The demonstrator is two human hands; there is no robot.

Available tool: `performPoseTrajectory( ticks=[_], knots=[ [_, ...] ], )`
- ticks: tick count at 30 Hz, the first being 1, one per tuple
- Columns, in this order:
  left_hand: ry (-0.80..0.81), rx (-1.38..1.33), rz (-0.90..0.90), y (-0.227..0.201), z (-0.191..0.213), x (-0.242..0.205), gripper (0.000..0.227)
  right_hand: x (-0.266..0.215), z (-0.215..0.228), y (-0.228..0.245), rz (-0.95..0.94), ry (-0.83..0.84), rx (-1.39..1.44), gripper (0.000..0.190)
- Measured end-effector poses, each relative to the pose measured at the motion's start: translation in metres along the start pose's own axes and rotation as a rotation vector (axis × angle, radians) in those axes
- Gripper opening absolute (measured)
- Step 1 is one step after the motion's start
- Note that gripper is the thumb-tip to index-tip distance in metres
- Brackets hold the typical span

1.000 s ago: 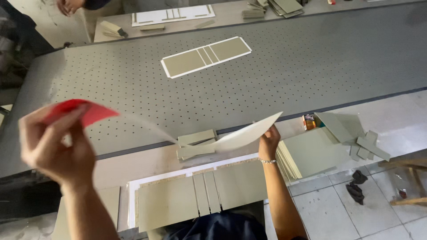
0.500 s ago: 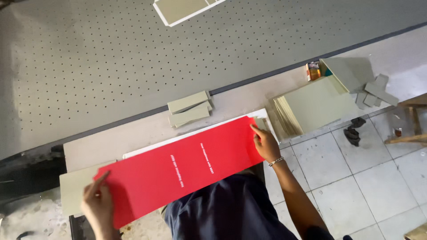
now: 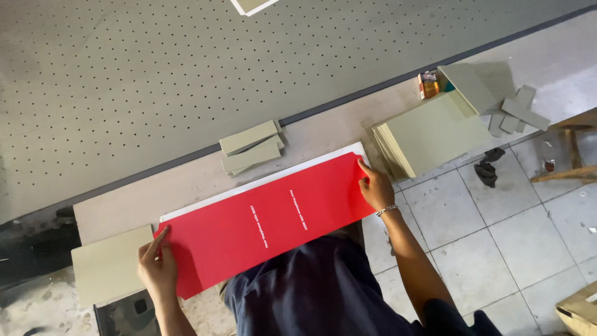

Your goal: The person stacks beige book covers on a table and places a red cover over them. The person removes the red cover and continues stacking the beige covers by hand.

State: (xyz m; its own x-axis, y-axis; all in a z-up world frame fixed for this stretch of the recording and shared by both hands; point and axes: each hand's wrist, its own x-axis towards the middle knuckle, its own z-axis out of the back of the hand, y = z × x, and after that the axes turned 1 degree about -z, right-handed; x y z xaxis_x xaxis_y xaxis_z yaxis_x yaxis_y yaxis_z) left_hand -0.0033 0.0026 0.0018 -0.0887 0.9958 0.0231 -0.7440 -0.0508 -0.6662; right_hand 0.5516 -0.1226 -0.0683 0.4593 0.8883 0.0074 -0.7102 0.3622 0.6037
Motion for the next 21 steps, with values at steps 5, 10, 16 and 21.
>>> performPoseTrajectory(
  ticks=[5, 10, 16, 21],
  knots=[
    [0.004, -0.046, -0.019, 0.011, 0.013, 0.014, 0.044, -0.005, -0.009, 0.025, -0.174, 0.077, 0.019, 0.069],
    [-0.007, -0.038, -0.064, 0.032, 0.022, 0.025, 0.045, -0.007, -0.025, 0.035, -0.151, 0.095, -0.042, 0.074],
    [0.01, -0.025, -0.051, 0.057, 0.031, 0.036, 0.046, -0.013, -0.036, 0.058, -0.188, 0.12, -0.022, 0.075],
    [0.02, -0.058, 0.005, 0.063, 0.041, 0.042, 0.048, -0.018, -0.048, 0.072, -0.216, 0.138, -0.03, 0.075]
  ],
)
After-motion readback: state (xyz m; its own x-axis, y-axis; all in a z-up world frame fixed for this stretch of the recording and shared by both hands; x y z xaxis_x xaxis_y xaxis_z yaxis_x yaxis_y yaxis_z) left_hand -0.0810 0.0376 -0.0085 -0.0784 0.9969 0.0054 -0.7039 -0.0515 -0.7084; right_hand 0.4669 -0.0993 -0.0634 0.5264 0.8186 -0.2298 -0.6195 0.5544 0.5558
